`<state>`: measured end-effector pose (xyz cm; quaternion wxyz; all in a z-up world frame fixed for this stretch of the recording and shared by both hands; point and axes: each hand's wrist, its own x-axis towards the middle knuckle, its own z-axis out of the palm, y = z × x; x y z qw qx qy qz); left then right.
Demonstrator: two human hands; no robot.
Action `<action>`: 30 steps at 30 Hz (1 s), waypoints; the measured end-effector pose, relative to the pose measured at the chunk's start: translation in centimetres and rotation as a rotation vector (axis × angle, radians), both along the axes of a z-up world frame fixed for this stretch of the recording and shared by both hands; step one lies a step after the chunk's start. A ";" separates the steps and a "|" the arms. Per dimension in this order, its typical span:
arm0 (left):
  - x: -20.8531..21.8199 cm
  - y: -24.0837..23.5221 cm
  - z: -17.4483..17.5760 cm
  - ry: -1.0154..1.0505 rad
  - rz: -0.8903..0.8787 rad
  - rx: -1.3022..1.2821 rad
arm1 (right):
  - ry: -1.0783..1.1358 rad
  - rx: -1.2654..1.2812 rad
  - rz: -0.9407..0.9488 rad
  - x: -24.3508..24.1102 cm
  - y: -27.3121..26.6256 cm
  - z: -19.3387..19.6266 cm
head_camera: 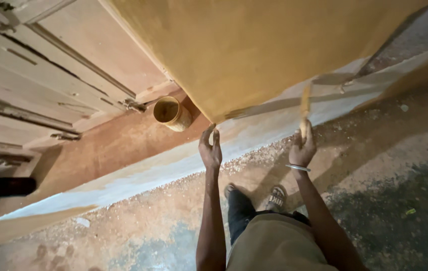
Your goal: The person paints a wall with a brush, repeatedly dipping the brush into a small paint can and applying paint to the lower section of the wall near the floor. The person holds the paint can in one hand and the brush in the other, working along the baseboard area.
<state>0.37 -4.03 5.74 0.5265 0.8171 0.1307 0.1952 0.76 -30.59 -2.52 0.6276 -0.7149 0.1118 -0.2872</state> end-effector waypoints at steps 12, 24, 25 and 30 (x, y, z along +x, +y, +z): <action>1.7 -0.9 4.1 -0.160 0.066 0.235 | 0.238 -0.475 0.759 -4.8 10.0 -1.0; 5.5 -10.3 1.4 -0.053 0.056 0.223 | -0.034 -0.195 0.023 3.6 -6.5 0.4; 5.5 -11.3 1.0 -0.046 0.045 0.208 | -0.007 -0.181 -0.024 3.1 -8.0 0.4; 6.7 -15.5 0.9 -0.061 0.094 0.274 | -0.068 -0.134 0.114 5.9 -10.3 1.1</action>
